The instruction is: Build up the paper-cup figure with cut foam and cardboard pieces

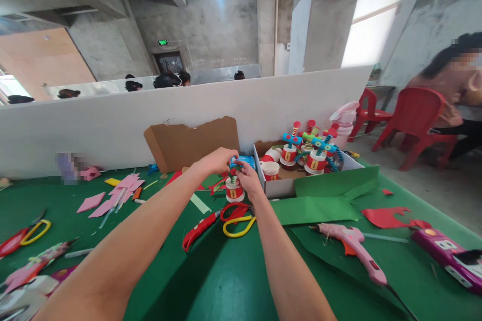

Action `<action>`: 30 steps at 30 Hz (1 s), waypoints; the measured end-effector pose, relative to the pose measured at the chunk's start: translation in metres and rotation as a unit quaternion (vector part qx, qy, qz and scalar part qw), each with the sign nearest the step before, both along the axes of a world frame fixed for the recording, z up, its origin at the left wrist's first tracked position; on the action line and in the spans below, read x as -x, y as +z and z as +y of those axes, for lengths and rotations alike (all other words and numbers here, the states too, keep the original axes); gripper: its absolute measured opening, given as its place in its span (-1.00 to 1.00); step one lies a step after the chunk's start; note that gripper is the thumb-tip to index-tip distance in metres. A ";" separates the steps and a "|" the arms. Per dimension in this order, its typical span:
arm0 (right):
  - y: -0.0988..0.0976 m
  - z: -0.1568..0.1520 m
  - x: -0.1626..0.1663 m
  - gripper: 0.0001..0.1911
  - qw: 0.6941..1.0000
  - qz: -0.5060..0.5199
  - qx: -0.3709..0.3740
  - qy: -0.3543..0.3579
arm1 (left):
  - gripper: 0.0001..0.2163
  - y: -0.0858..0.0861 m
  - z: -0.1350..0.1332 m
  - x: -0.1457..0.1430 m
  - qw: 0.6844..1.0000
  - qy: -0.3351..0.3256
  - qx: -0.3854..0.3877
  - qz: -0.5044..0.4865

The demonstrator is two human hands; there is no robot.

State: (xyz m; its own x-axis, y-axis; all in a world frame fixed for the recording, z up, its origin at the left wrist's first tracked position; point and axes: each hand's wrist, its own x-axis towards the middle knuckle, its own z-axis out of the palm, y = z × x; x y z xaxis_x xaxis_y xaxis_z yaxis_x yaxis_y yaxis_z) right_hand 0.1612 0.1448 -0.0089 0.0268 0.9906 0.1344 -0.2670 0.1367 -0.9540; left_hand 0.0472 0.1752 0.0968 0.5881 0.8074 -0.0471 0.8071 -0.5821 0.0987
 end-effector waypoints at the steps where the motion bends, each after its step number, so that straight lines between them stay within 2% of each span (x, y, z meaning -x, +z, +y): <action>1: 0.001 -0.001 0.000 -0.70 1.000 0.000 0.004 -0.001 | -0.58 0.000 0.000 0.000 1.000 -0.002 -0.001 -0.001; 9: -0.004 0.003 0.000 -0.69 1.000 0.000 0.005 0.005 | -0.59 -0.003 0.003 0.003 1.000 -0.017 -0.011 -0.004; 14: -0.005 0.002 -0.001 -0.67 1.000 0.001 0.001 0.005 | -0.51 0.008 -0.001 0.011 0.999 0.009 0.005 -0.038; 18: -0.003 -0.002 -0.003 -0.69 1.000 -0.009 -0.005 -0.012 | -0.44 0.025 -0.021 0.029 0.989 0.033 -0.031 -0.143; 21: -0.001 -0.003 -0.008 -0.71 0.999 -0.024 -0.004 -0.037 | -0.52 0.031 -0.044 0.047 0.954 0.085 -0.097 -0.271; 23: 0.002 -0.003 -0.013 -0.69 0.998 -0.038 0.002 -0.059 | -0.59 0.027 -0.056 0.057 0.915 0.119 -0.148 -0.357; 26: 0.007 -0.004 -0.021 -0.64 0.995 -0.043 0.022 -0.084 | -0.70 0.010 -0.063 0.064 0.861 0.165 -0.187 -0.444; 28: 0.010 -0.006 -0.024 -0.61 0.996 -0.036 0.036 -0.078 | -0.74 -0.003 -0.060 0.063 0.856 0.184 -0.172 -0.452; 30: 0.011 -0.007 -0.025 -0.57 0.998 -0.030 0.036 -0.052 | -0.76 -0.014 -0.053 0.059 0.879 0.181 -0.134 -0.421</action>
